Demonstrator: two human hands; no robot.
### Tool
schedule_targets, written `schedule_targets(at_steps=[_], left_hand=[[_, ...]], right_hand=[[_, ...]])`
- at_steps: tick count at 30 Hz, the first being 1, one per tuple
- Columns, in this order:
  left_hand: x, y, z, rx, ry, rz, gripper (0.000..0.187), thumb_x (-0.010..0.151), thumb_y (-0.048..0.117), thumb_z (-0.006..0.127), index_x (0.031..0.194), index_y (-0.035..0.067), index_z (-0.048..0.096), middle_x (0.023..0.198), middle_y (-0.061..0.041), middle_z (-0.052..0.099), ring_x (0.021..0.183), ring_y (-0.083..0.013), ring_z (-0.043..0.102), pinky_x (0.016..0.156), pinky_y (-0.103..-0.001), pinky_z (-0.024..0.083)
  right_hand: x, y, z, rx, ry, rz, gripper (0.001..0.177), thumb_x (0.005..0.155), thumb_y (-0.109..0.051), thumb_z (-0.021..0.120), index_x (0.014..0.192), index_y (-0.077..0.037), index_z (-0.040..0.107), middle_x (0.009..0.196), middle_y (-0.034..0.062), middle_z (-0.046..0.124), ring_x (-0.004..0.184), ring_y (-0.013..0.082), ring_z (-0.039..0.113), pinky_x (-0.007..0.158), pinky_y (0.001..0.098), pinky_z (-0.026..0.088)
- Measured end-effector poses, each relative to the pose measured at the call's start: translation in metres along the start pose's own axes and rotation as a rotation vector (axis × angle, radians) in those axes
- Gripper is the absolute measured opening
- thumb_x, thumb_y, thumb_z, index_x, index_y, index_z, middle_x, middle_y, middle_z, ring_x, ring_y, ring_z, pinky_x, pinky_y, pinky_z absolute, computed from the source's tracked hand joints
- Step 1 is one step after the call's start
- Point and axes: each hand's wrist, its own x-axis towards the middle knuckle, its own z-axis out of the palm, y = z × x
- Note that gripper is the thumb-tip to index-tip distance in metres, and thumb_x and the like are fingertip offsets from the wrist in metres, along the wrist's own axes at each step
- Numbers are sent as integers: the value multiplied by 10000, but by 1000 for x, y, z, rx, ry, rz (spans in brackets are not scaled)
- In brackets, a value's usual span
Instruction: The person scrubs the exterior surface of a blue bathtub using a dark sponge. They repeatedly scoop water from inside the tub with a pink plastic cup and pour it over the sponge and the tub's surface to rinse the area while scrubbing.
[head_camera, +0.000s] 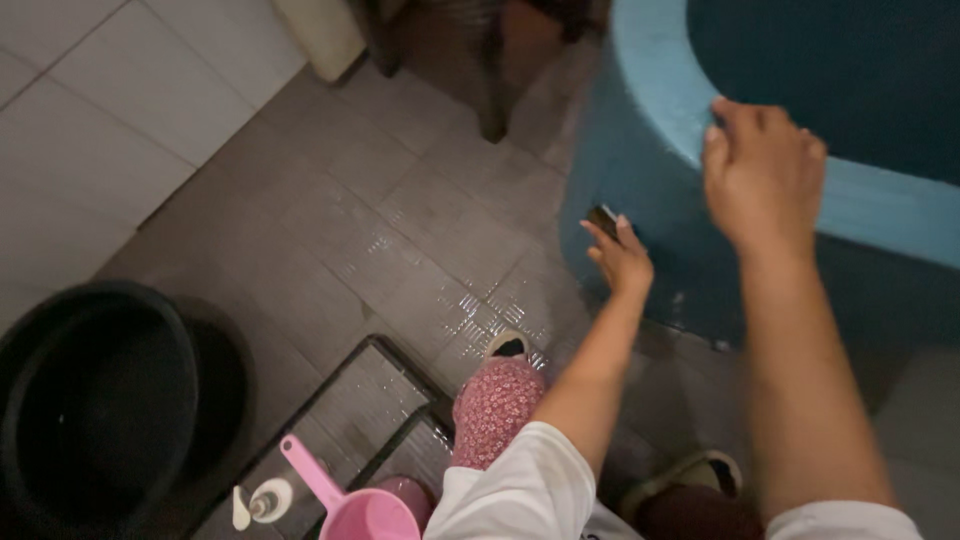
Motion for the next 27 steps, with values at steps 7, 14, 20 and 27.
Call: schedule_targets(at_steps=[7, 14, 20, 27], left_hand=[[-37, 83, -22, -107, 48, 332, 817, 1076, 561, 348, 1723, 131, 98, 1328, -312, 454, 1089, -482, 573, 988, -514, 460], [-55, 119, -33, -215, 163, 613, 737, 1121, 456, 406, 1720, 84, 195, 1355, -292, 469, 1121, -453, 567, 997, -493, 483], [-9, 38, -18, -35, 157, 175, 664, 1080, 450, 403, 1648, 126, 287, 1287, -244, 499, 1087, -417, 589, 926, -508, 485], [1, 26, -30, -38, 53, -58, 658, 1071, 498, 348, 1624, 145, 291, 1369, -234, 467, 1177, -401, 594, 970, -506, 500]], right_hand=[[-3, 10, 4, -26, 52, -102, 276, 1125, -198, 556, 1320, -56, 689, 1239, 220, 657, 1196, 409, 607, 1015, 551, 409], [8, 9, 16, -106, 44, -105, 221, 1114, -147, 580, 1301, -82, 678, 1266, 201, 668, 1160, 393, 633, 980, 509, 484], [1, 10, 29, -197, -22, 26, 184, 1175, -135, 574, 1326, -101, 673, 1336, 188, 628, 1213, 344, 625, 1032, 505, 480], [-2, 0, 22, -95, 86, -164, 236, 1127, -124, 599, 1327, -43, 695, 1420, 266, 568, 1316, 398, 573, 1035, 458, 487]])
